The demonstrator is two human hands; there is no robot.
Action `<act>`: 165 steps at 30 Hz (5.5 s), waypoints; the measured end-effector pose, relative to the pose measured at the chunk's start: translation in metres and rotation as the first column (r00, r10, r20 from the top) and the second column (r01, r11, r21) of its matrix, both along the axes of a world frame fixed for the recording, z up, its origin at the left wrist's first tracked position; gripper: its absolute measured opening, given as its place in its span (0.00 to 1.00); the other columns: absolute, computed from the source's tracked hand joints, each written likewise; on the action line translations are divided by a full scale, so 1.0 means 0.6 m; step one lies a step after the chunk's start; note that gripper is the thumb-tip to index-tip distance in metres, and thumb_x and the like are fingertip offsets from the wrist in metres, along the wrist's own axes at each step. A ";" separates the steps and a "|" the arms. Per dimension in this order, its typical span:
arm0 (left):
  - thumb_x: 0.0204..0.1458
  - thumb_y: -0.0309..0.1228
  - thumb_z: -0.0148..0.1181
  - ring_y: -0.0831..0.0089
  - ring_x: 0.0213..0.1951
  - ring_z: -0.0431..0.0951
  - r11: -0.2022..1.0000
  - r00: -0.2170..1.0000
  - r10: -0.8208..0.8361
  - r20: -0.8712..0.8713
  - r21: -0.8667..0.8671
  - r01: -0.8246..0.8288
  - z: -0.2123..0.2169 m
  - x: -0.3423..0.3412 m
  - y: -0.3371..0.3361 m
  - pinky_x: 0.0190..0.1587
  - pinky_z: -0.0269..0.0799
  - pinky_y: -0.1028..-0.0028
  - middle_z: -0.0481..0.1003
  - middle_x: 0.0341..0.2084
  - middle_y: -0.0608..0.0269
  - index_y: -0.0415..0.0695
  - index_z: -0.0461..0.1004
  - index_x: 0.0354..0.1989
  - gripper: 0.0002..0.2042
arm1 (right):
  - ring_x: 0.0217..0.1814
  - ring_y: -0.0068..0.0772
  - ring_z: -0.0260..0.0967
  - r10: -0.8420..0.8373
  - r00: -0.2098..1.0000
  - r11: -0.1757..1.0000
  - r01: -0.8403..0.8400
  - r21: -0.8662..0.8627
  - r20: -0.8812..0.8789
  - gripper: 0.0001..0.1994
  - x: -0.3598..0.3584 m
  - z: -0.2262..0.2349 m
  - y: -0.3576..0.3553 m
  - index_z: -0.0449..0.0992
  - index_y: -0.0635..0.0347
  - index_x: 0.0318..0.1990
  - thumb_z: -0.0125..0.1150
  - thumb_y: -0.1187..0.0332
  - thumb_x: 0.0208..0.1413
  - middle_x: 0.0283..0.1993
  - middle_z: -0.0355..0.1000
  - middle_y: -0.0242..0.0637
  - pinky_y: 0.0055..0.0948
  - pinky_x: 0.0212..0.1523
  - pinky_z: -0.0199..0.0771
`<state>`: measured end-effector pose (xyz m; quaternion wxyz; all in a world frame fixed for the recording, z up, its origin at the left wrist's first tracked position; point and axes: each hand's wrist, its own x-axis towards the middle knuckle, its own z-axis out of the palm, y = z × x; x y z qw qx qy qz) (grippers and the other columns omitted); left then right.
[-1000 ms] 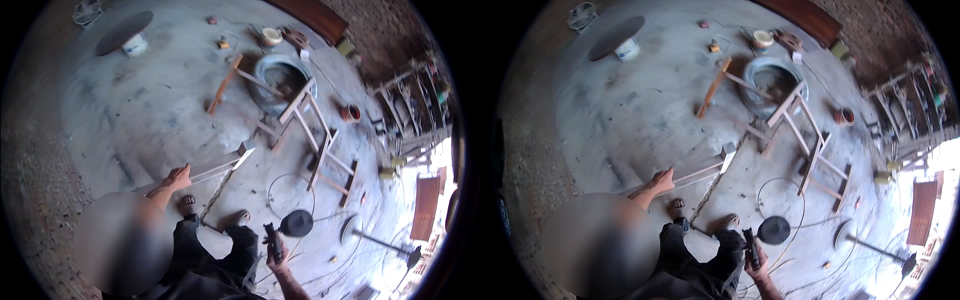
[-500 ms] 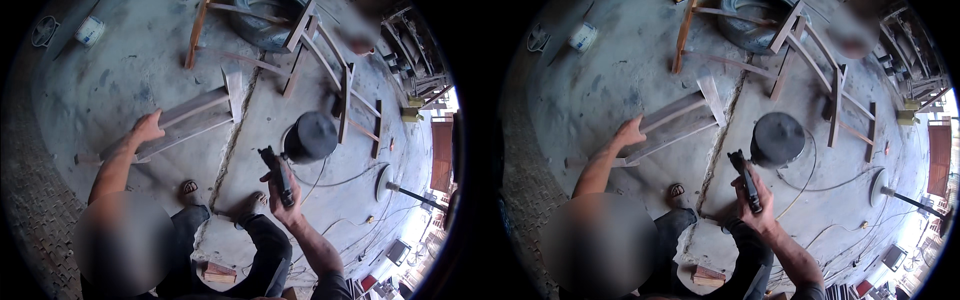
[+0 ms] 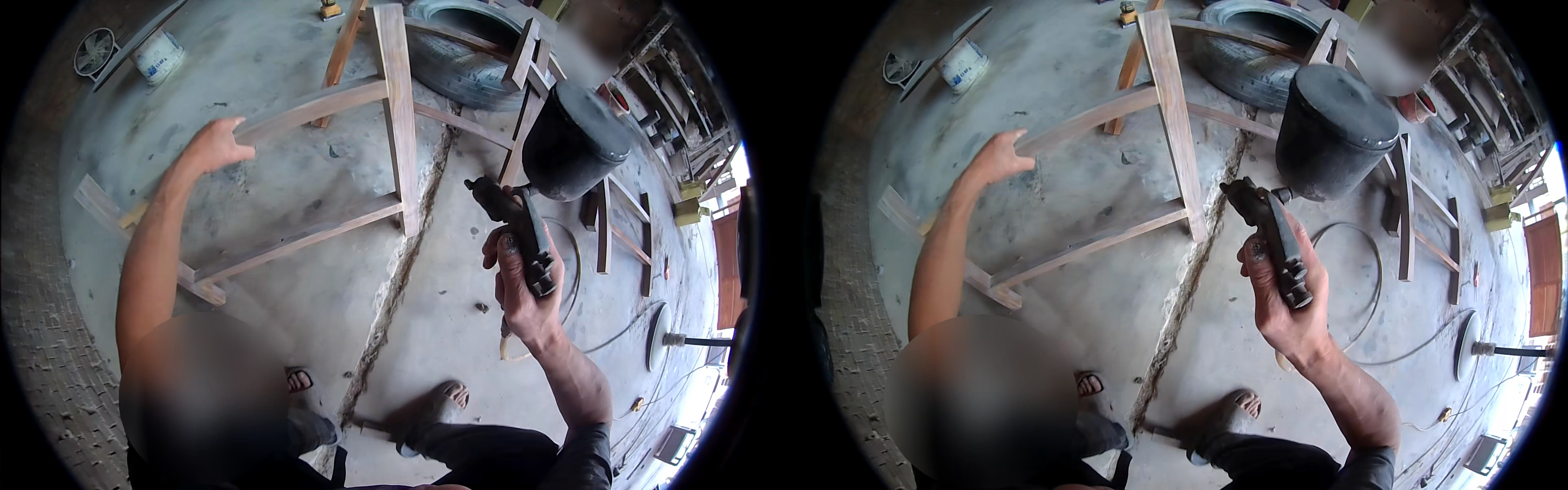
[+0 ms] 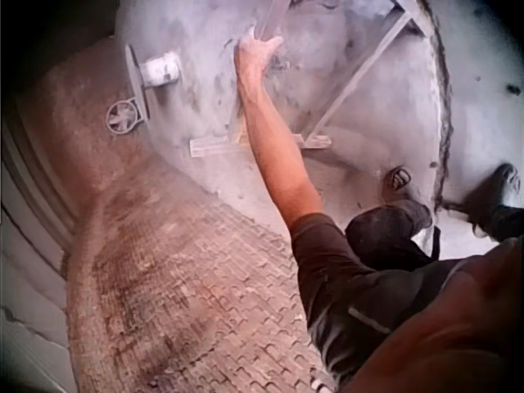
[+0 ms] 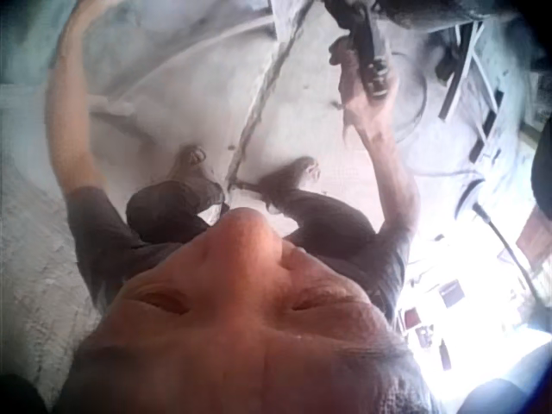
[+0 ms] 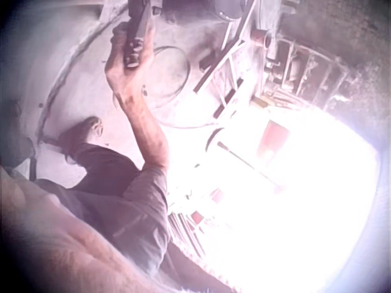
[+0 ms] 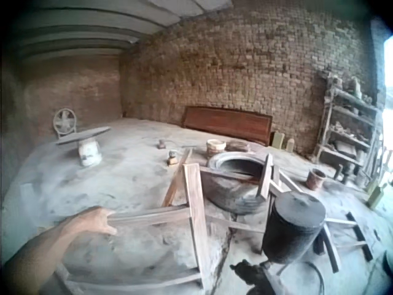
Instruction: The person uses a spray gun to apply finish to wooden furniture frames. They handle the frames one at a time, repositioning them to coat different sides and edges before setting them down.
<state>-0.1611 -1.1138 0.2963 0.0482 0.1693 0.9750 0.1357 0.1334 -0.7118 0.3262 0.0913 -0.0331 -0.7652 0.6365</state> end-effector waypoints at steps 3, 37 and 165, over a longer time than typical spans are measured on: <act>0.40 0.38 0.69 0.51 0.51 0.82 1.000 0.999 0.016 0.047 0.007 -0.017 0.007 0.006 0.027 0.56 0.75 0.64 0.79 0.48 0.33 0.29 0.69 0.64 0.40 | 0.39 0.22 0.71 0.047 0.998 0.998 -0.045 -0.032 0.048 0.23 0.014 -0.052 0.002 0.63 0.70 0.69 0.56 0.69 0.70 0.40 0.74 0.35 0.24 0.42 0.74; 0.35 0.35 0.69 0.43 0.39 0.81 0.999 0.989 0.049 -0.138 0.022 -0.047 0.060 0.199 0.052 0.46 0.77 0.56 0.81 0.32 0.40 0.36 0.78 0.49 0.28 | 0.38 0.16 0.68 0.084 0.930 0.993 -0.048 0.108 -0.357 0.22 -0.038 0.097 -0.017 0.67 0.66 0.67 0.59 0.72 0.67 0.38 0.72 0.29 0.21 0.40 0.71; 0.34 0.32 0.68 0.42 0.35 0.80 0.998 0.988 0.059 -0.142 0.018 -0.057 0.060 0.224 0.056 0.41 0.76 0.56 0.79 0.29 0.38 0.34 0.77 0.44 0.25 | 0.37 0.15 0.66 0.162 0.937 0.986 -0.146 0.075 -0.309 0.24 -0.030 0.061 -0.006 0.65 0.65 0.69 0.58 0.76 0.66 0.39 0.72 0.27 0.19 0.37 0.69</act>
